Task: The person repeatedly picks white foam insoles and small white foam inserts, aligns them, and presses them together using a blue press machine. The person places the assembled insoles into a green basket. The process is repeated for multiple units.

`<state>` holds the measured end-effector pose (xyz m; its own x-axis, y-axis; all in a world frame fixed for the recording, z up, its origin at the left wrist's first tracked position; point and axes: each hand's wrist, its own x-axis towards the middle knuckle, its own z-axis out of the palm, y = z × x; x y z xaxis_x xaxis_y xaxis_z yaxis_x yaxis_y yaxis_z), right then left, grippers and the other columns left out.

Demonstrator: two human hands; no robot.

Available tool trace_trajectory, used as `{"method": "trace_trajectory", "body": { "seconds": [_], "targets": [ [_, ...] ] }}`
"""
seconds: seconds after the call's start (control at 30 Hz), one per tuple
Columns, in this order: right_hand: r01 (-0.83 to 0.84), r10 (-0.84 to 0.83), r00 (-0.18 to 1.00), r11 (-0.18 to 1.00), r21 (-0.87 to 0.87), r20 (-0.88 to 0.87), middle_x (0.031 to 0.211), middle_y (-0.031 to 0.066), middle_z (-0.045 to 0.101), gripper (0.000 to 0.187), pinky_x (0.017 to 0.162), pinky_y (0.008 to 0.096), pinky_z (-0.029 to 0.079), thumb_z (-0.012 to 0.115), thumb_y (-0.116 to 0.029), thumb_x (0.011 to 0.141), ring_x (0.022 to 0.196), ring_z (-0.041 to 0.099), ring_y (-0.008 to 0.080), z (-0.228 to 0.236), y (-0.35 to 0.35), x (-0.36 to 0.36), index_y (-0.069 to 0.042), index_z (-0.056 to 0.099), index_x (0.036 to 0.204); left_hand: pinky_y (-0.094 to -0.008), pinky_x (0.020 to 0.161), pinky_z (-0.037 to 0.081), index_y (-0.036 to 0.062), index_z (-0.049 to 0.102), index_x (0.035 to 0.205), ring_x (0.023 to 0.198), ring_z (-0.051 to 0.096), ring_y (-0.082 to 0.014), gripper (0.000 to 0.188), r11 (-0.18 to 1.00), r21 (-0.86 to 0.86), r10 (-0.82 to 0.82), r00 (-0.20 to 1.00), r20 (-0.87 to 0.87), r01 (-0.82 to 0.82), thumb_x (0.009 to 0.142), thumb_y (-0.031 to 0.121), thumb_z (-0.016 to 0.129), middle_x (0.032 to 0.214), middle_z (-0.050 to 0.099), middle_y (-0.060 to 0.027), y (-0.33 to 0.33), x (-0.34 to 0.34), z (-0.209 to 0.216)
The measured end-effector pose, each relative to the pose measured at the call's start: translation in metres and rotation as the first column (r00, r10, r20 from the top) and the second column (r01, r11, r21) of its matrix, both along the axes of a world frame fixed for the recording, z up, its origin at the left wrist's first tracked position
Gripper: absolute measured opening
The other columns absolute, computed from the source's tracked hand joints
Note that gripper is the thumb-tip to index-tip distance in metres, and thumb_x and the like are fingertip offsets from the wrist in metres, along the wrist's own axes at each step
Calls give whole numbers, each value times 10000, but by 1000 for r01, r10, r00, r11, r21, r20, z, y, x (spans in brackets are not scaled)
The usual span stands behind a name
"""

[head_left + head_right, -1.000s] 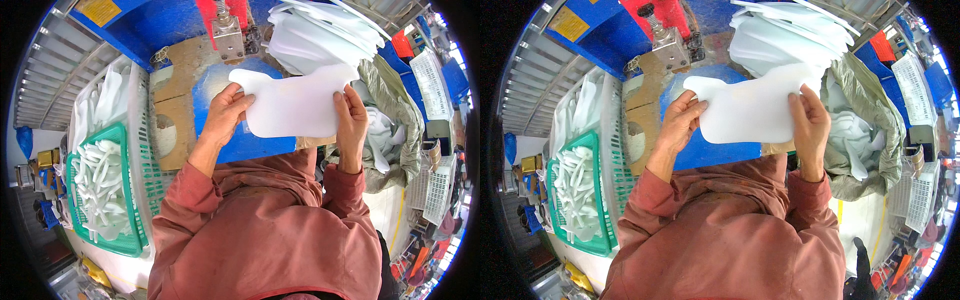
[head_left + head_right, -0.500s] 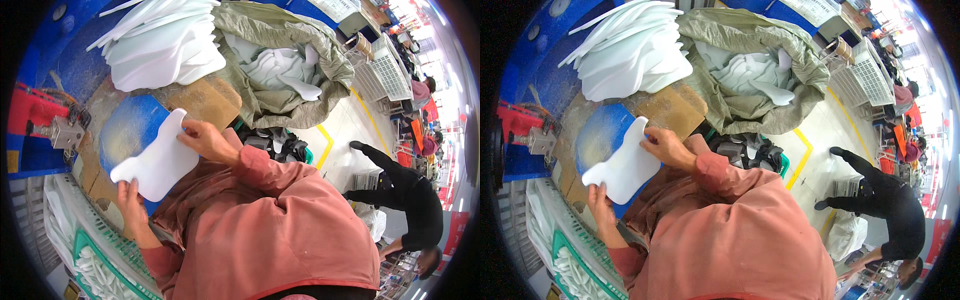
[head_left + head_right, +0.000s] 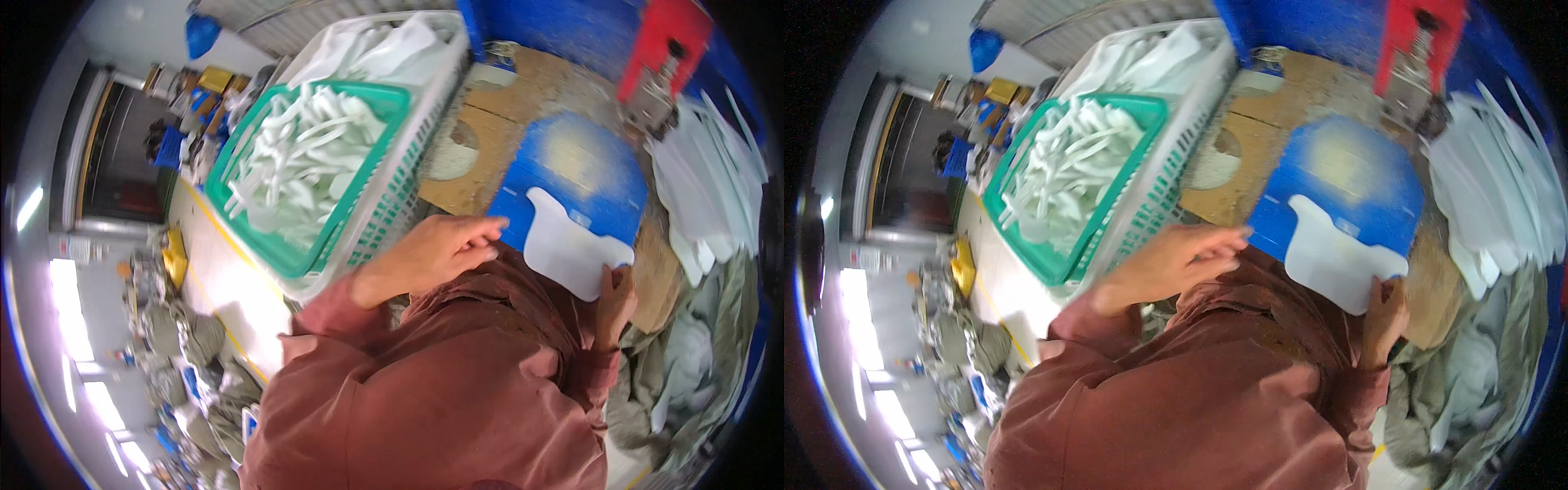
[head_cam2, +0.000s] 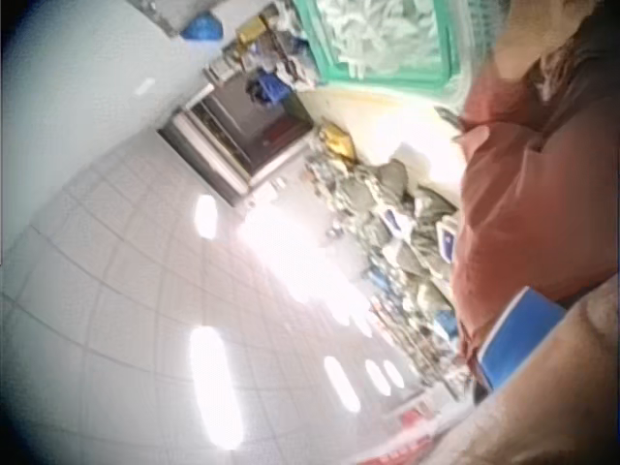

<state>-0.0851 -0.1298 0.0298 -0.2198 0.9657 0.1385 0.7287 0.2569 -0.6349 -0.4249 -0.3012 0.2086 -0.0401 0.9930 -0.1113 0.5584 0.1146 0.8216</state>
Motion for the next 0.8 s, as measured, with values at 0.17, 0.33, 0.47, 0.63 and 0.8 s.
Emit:
{"method": "trace_trajectory", "body": {
  "seconds": [0.17, 0.33, 0.47, 0.63, 0.8],
  "targets": [
    [-32, 31, 967, 999, 0, -251, 817, 68, 629, 150, 675, 312, 489, 693, -122, 1033, 725, 556, 131, 16, -1, 19, 24, 673, 1061, -372, 905, 580, 82, 711, 1325, 1034, 752, -273, 333, 956, -54, 215, 818, -533, -287, 1017, 206, 691, 1249, 766, -129, -71, -107, 101],
    [-74, 31, 939, 991, -111, -341, 828, 25, 597, 133, 670, 281, 448, 656, -98, 1045, 724, 500, 103, 24, -5, 26, 21, 688, 1095, -474, 997, 547, 114, 668, 1393, 1130, 705, -372, 433, 924, 77, 258, 462, -848, -374, 965, 113, 607, 1262, 727, -210, -52, -305, 39],
    [-87, 68, 963, 994, -61, -261, 909, 79, 699, 164, 777, 321, 533, 643, -55, 1014, 825, 622, 154, 33, -17, 34, 11, 715, 1146, -488, 1138, 460, 143, 573, 1516, 1348, 583, -399, 581, 908, -15, 180, 423, -888, -418, 942, 178, 653, 1484, 611, -205, -63, -411, -88],
    [-3, -29, 990, 973, -232, -137, 971, 200, 768, 165, 798, 460, 578, 638, -111, 1006, 909, 742, 305, 42, -32, 34, -30, 750, 1096, -475, 1168, 428, 34, 654, 1417, 1341, 590, -403, 472, 921, -54, 147, 472, -869, -386, 980, 207, 696, 1401, 674, -219, -106, -519, -183],
    [-98, 110, 965, 993, 61, -236, 1002, 200, 744, 189, 783, 486, 584, 700, -156, 978, 922, 722, 421, 66, -21, 10, -44, 719, 1129, -416, 1091, 487, -16, 683, 1353, 1268, 627, -368, 367, 905, 93, 184, 186, -965, -415, 1106, 229, 565, 1326, 697, -226, -107, -541, -60]
  ]
}}
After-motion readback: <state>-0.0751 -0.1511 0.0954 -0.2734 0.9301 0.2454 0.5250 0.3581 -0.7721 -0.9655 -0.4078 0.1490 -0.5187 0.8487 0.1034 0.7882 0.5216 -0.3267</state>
